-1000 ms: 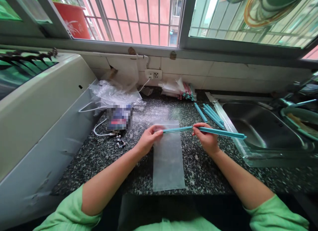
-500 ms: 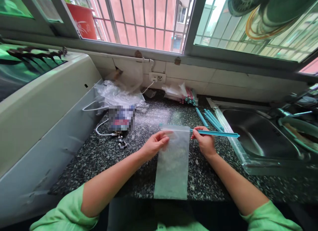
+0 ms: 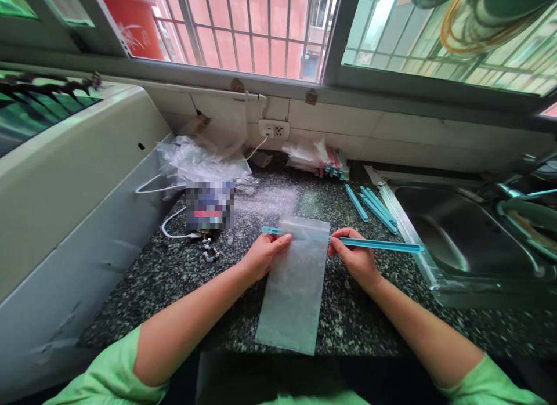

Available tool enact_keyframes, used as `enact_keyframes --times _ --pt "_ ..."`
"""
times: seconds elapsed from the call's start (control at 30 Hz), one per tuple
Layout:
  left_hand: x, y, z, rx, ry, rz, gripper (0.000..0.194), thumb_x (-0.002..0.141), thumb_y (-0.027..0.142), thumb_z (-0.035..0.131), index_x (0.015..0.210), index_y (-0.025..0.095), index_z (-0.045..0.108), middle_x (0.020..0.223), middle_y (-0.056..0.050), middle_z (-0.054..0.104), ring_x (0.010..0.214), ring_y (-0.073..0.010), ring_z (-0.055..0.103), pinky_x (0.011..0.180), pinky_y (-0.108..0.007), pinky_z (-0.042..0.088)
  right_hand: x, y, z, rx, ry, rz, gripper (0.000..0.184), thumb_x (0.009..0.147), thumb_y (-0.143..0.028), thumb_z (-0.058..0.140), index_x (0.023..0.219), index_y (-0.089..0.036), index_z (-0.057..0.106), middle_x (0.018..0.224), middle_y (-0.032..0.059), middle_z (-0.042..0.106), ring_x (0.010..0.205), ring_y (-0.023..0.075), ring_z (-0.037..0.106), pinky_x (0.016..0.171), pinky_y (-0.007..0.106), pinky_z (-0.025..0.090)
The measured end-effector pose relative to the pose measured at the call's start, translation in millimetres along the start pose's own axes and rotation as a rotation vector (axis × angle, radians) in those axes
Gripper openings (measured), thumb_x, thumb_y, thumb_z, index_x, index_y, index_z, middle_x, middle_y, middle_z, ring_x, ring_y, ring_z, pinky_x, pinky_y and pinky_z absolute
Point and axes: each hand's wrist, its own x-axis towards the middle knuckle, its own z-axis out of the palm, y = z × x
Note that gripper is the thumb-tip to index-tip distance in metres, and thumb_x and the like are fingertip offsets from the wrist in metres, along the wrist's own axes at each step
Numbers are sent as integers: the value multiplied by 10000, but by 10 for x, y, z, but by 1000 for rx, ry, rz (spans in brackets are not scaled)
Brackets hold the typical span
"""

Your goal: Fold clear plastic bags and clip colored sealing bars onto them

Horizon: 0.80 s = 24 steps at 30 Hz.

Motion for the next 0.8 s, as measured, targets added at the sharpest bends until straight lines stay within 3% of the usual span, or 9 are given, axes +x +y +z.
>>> enact_keyframes --times 0.23,0.4,0.53,0.8 --pt "-11 34 32 -15 103 61 334 450 346 795 651 127 643 582 -1 611 513 -103 515 520 -218 390 8 91 -54 -11 -19 -93 248 714 -378 669 864 -220 552 717 -4 633 586 145 625 578 285 543" --pt "7 25 27 -23 126 87 305 444 331 783 589 127 609 513 19 554 455 -73 442 464 -198 321 -12 108 -81 -281 32 -435 126 827 -276 535 931 -216 574 874 61 634 786 187 633 708 344 543" --pt "2 18 33 -36 136 90 301 442 333 770 558 134 577 483 34 511 440 -65 413 450 -196 290 -13 84 -99 -451 19 -671 204 818 -192 533 1014 -225 580 929 76 653 879 209 622 794 393 523" --pt "8 0 38 18 128 159 307 475 343 737 522 146 506 467 54 437 433 -54 357 449 -202 253 -54 106 -79 -468 78 -669 225 795 -242 597 1014 -259 549 823 12 676 662 140 637 629 287 547"
